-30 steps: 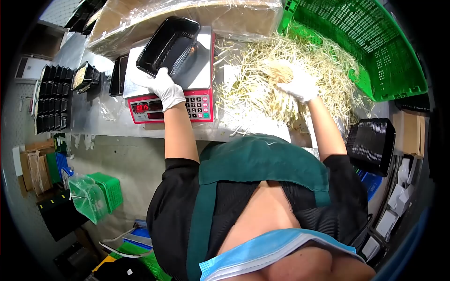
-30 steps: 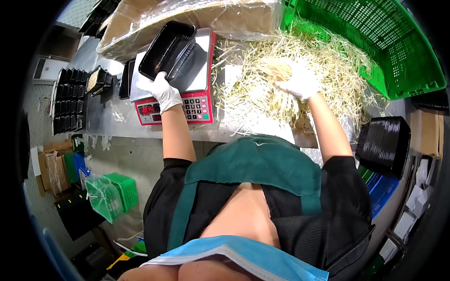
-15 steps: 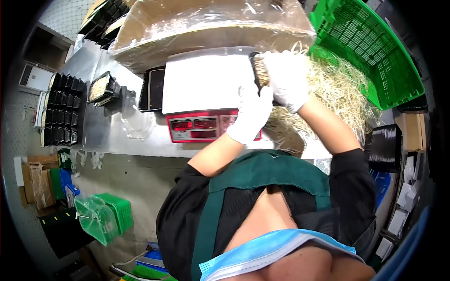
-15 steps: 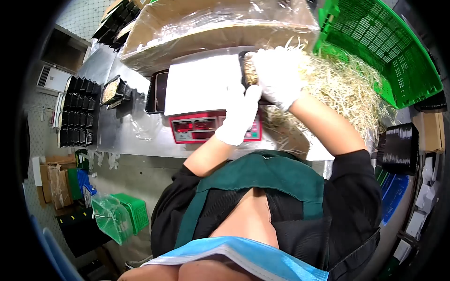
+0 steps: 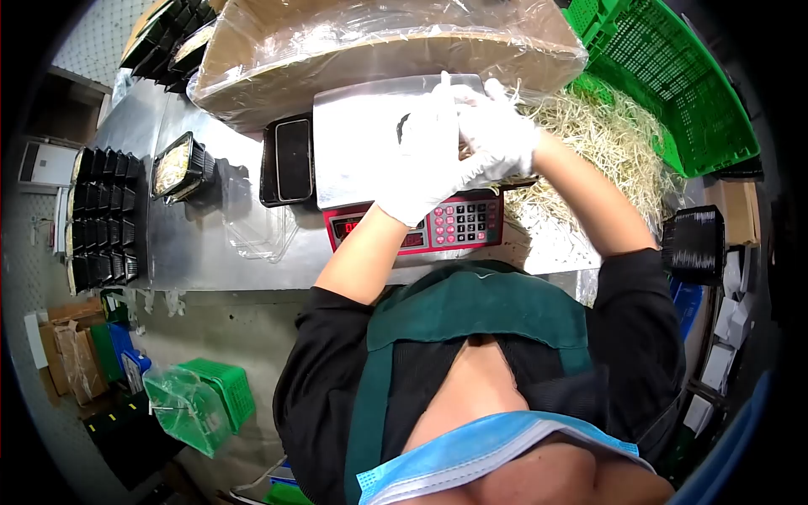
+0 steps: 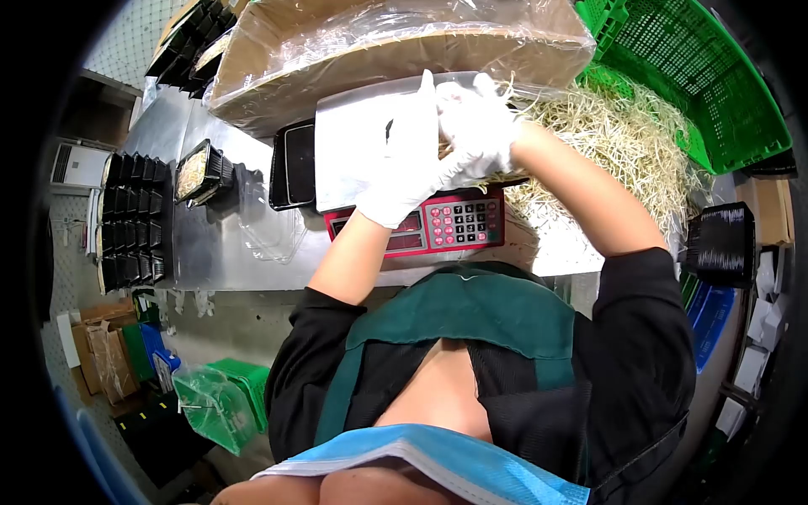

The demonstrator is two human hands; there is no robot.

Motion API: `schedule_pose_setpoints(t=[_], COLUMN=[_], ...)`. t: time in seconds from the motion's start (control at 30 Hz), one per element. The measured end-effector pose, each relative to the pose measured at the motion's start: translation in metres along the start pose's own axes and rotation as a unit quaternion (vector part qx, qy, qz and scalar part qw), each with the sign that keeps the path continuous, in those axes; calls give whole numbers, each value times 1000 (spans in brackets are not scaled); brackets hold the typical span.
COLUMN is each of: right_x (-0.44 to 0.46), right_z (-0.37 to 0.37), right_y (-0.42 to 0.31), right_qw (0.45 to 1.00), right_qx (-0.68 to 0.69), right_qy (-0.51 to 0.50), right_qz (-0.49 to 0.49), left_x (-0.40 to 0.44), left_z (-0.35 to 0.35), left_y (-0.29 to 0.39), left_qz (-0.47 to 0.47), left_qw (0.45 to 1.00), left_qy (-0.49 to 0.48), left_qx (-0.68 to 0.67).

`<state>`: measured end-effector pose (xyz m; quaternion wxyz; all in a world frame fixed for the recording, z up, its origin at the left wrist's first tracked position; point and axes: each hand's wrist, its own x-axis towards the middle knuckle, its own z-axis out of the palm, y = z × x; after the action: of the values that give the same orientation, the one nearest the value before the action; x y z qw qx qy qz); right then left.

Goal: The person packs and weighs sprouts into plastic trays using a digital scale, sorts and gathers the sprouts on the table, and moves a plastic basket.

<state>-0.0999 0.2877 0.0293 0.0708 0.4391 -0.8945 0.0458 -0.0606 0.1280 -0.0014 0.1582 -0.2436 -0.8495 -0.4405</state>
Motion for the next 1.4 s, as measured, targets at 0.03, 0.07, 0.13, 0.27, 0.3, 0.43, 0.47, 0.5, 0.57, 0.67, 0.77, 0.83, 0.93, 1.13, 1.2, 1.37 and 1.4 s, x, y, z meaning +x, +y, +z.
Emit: schedule_pose_setpoints(t=[0.03,0.07,0.13,0.27,0.3,0.43,0.47,0.5,0.57,0.67,0.77,0.83,0.93,1.13,1.2,1.37,1.4], right_x=[-7,-7,-22,-68,-71,-86,-93,-99,-123,-169,-191,-204,-249,-154,-115,-40,-37], right_z=[-2,-30,-48,-27,-24,-6,-7,-11,-25,26,45,24,2,34,43,6,11], right_y=[8,14,25,38,40,57,61,63,60,98,98,98,111,24,30,3,-8], right_qw=[998,982,962,970,969,975,908,799,794,702,934,918,926,681,633,887,928], right_qx=[-54,4,101,215,217,196,381,549,535,597,114,51,166,567,648,372,264], right_qy=[9,-177,-230,-56,-58,-32,-3,24,85,155,-50,-112,79,339,349,139,167], right_qz=[3,62,106,99,98,97,173,243,277,356,335,376,331,316,240,234,204], left_x=[-2,-1,2,6,6,5,3,1,-1,6,7,2,-31,-66,-37,-3,-3], left_z=[4,5,2,7,9,6,5,3,1,-10,-32,-63,-109,-88,-46,-4,-3], left_y=[-4,-2,6,-1,-1,-5,-6,-7,-2,23,29,21,-9,8,35,13,9], left_qz=[21,79,48,4,-15,-7,-9,7,23,-8,8,95,-84,-80,62,105,67], left_qw=[996,984,983,978,973,983,982,981,979,966,976,986,996,979,990,970,972], left_qy=[-32,-21,-69,-123,-139,-124,-124,-111,-100,-117,-112,-43,20,-13,-6,-51,-103], left_qx=[77,157,164,167,185,135,140,157,175,230,184,130,-36,-188,128,212,202])
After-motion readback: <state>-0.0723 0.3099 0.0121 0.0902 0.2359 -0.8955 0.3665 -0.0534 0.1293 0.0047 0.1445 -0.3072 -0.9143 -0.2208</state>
